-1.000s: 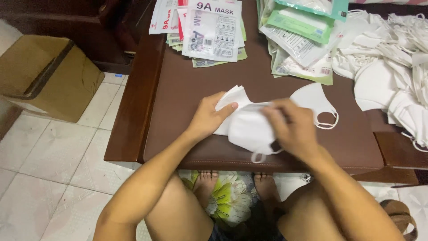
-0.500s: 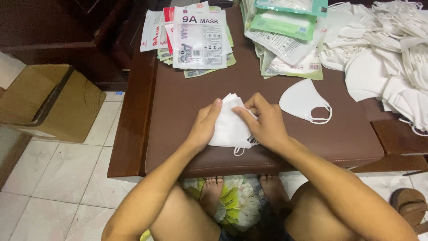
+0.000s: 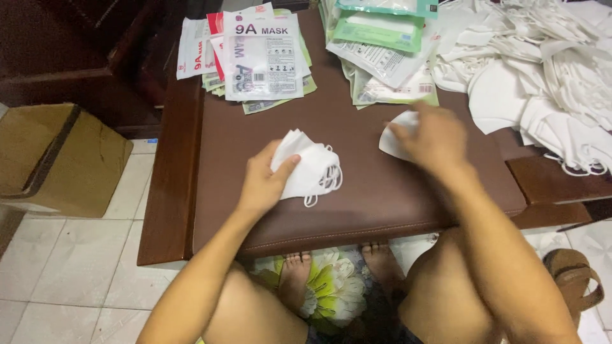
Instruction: The person is manually folding white face masks and either stacking them or inserting them into individual plastic packaging bags on a low table.
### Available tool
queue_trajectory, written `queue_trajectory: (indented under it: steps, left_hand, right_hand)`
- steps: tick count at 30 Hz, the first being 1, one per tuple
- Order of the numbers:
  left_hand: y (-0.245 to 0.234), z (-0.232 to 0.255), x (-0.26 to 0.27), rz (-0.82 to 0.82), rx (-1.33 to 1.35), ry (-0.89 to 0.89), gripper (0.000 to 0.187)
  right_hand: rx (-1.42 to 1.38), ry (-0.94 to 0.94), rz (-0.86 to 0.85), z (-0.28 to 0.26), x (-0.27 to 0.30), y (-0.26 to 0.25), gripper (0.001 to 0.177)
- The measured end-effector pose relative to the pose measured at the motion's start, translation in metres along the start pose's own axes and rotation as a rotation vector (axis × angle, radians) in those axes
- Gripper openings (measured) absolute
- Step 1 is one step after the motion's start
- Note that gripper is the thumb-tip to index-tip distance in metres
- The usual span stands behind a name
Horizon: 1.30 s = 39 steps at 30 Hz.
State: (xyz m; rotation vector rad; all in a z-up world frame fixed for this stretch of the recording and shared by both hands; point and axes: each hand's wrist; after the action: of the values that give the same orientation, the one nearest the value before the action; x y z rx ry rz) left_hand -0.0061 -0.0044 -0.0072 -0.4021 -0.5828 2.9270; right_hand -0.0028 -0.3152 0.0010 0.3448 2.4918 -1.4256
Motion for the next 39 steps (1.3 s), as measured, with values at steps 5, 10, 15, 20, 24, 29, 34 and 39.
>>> queue_trajectory:
  steps: [5, 10, 15, 20, 24, 29, 34, 39]
  left_hand:
    - [0.000, 0.008, 0.000, 0.014, -0.023, -0.017, 0.021]
    - [0.003, 0.008, 0.001, 0.000, -0.020, 0.032, 0.022]
    - [0.000, 0.011, 0.001, -0.004, -0.013, 0.002, 0.022]
    - [0.000, 0.010, -0.004, -0.032, 0.008, -0.049, 0.029]
    - [0.003, 0.004, -0.003, -0.012, 0.031, -0.021, 0.027]
    - [0.003, 0.003, -0.006, -0.033, 0.091, -0.041, 0.024]
    - [0.007, -0.009, -0.002, -0.084, 0.148, -0.097, 0.037]
    - [0.015, 0.008, 0.003, -0.072, 0.080, -0.093, 0.028]
  right_hand:
    - [0.136, 0.481, -0.224, 0.059, -0.013, -0.008, 0.066]
    - [-0.056, 0.568, -0.232, 0.074, -0.014, 0.003, 0.064]
    - [-0.160, 0.513, -0.080, 0.114, -0.012, 0.023, 0.038]
    - [-0.642, 0.332, 0.074, 0.030, 0.006, -0.025, 0.029]
    - [-1.142, 0.240, -0.171, -0.018, 0.023, -0.032, 0.039]
    - [-0.861, 0.233, -0.344, -0.092, 0.041, -0.018, 0.029]
    - [-0.842, 0.259, -0.351, -0.087, 0.031, 0.020, 0.027]
    - [-0.891, 0.318, -0.328, -0.086, 0.029, 0.041, 0.026]
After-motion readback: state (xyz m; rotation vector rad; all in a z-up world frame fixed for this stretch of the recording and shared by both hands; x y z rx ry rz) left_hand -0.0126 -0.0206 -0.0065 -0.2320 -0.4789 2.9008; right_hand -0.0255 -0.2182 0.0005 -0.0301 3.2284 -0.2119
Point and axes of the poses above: each hand's wrist, its own x-axis away from the middle knuckle, its own y-axis out of the palm, z = x × y, and after that the axes turned 2 degrees about -x, right-handed
